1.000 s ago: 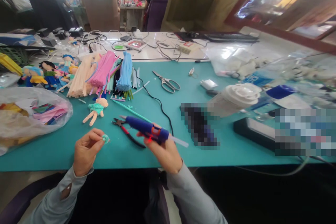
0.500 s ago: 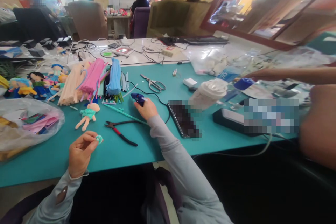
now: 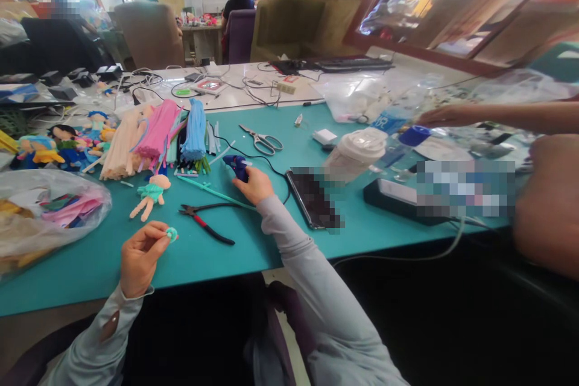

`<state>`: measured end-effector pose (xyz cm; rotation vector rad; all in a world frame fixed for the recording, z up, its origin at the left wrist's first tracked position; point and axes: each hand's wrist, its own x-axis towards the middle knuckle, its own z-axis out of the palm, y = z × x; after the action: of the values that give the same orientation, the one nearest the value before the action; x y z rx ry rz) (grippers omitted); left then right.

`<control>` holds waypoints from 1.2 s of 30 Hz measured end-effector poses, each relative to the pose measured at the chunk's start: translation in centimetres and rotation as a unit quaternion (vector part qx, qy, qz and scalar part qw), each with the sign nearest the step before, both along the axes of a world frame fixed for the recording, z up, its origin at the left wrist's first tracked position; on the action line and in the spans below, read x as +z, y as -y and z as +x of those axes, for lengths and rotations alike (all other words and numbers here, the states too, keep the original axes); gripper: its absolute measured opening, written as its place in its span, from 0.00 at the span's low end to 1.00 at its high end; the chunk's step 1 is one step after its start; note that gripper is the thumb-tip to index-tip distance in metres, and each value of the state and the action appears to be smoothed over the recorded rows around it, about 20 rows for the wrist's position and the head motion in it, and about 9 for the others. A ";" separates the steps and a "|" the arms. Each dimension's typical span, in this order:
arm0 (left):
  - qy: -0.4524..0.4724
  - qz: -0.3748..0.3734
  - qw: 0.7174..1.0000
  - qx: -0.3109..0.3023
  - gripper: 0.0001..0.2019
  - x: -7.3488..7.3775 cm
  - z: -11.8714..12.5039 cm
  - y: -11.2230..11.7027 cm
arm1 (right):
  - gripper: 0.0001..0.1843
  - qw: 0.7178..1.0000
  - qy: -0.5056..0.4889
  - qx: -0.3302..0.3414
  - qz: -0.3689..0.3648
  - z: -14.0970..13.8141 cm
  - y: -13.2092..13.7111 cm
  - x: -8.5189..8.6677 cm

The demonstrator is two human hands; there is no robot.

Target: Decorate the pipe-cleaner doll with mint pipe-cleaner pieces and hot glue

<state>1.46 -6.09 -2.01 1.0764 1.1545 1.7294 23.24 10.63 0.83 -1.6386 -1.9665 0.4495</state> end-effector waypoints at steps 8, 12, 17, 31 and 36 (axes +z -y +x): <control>0.019 0.004 1.000 -0.006 0.06 0.3 0.5 0.4 | 0.08 0.996 -0.039 -0.052 0.061 2.1 4.6 2.5; 0.056 -0.006 0.997 -0.050 0.06 1.1 1.7 1.4 | 0.04 0.976 -0.184 0.085 0.082 0.6 10.0 3.8; 0.079 0.010 0.992 -0.095 0.06 2.1 2.8 2.5 | 0.04 0.933 -0.276 0.228 0.030 -2.7 15.0 3.5; 0.016 0.021 0.996 -0.091 0.06 2.5 3.2 3.2 | 0.05 0.913 -0.351 0.209 0.012 -4.2 16.6 2.5; 0.027 -0.047 0.993 -0.102 0.04 2.8 3.0 3.3 | 0.06 0.933 -0.292 0.194 0.081 -4.0 16.6 2.7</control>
<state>4.49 -9.36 0.84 1.0459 1.0454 1.5216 19.20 -5.98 3.51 -0.8665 -1.7890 0.7947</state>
